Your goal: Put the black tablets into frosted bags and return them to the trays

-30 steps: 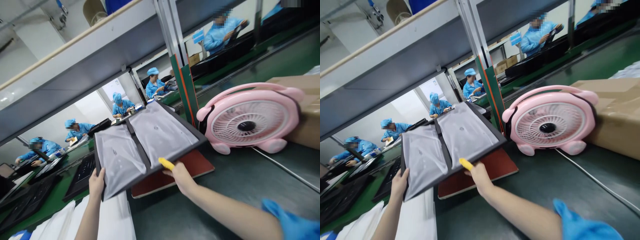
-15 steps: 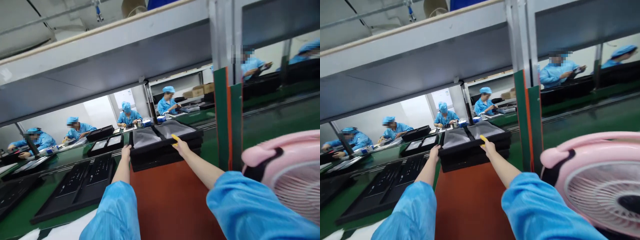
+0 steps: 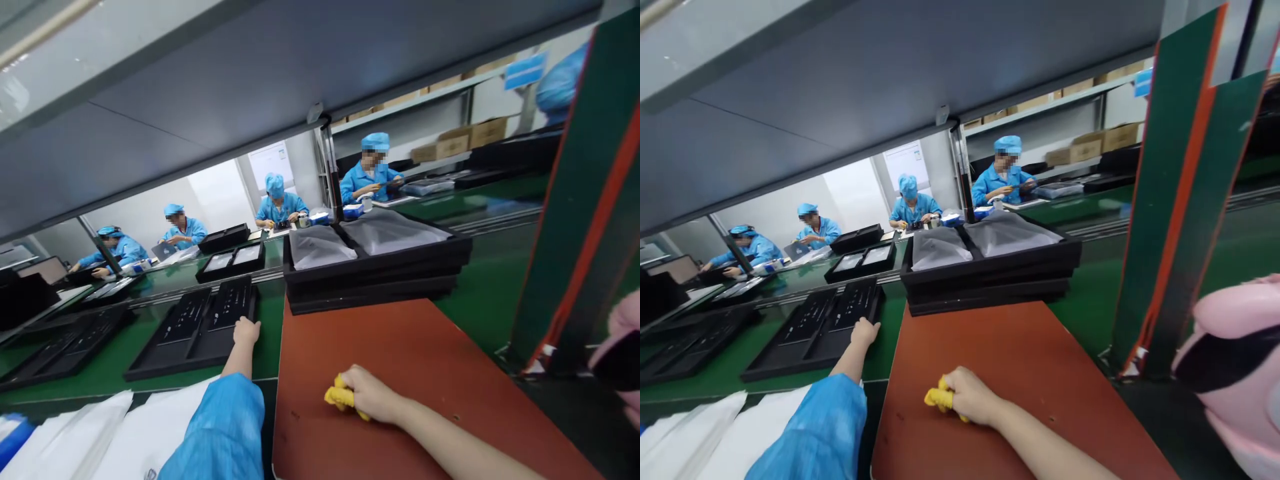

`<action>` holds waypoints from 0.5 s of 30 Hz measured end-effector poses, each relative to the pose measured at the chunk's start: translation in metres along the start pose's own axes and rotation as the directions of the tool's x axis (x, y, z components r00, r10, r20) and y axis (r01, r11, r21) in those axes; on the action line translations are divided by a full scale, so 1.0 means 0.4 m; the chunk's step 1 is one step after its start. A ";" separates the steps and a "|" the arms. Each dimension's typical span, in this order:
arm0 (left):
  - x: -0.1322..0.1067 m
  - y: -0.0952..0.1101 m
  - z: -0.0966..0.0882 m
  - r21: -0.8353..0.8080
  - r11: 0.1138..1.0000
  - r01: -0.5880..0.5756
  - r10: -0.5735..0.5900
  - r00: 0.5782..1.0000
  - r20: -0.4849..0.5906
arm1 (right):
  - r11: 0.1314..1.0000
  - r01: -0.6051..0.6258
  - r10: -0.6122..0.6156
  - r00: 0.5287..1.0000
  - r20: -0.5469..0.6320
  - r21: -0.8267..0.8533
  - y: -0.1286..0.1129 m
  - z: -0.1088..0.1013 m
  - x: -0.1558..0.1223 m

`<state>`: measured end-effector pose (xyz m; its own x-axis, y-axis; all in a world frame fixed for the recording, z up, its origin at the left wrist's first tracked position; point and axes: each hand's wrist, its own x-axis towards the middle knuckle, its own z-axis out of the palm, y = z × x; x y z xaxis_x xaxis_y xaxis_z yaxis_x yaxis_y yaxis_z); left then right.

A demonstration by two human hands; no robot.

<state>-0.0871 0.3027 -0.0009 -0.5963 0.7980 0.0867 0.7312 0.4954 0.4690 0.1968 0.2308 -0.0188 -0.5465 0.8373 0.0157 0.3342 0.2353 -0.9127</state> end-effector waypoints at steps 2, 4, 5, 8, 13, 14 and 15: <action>0.025 -0.003 0.008 0.060 0.998 0.037 -0.041 0.997 0.065 | 1.000 0.006 -0.004 0.991 0.133 -0.015 0.006 0.030 0.010; 0.041 0.003 0.005 0.104 0.994 0.030 -0.042 0.993 0.115 | 0.999 -0.027 0.030 0.992 0.121 -0.024 0.013 0.019 0.027; 0.042 0.003 -0.003 0.120 0.993 0.020 -0.036 0.990 0.134 | 0.999 -0.039 0.040 0.995 0.095 -0.018 0.017 0.008 0.034; 0.007 -0.020 -0.064 0.151 0.988 -0.024 -0.003 0.984 0.180 | 0.999 -0.047 0.046 0.996 0.072 0.007 0.028 -0.022 0.046; -0.190 -0.102 -0.232 0.119 0.977 -0.177 0.145 0.961 0.234 | 0.970 -0.104 0.077 0.989 0.127 0.220 0.002 -0.001 0.033; -0.246 -0.114 -0.261 0.101 0.972 -0.210 0.179 0.950 0.255 | 0.943 -0.117 0.069 0.985 0.160 0.311 -0.012 0.020 0.025; -0.306 -0.122 -0.285 0.085 0.967 -0.241 0.210 0.938 0.275 | 0.902 -0.137 0.059 0.979 0.196 0.410 -0.030 0.049 0.015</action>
<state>-0.0876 0.1417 0.0660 -0.3149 0.9471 -0.0621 0.8788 0.3156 0.3578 0.1745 0.2233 -0.0156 -0.6661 0.7364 -0.1187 0.0608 -0.1049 -0.9926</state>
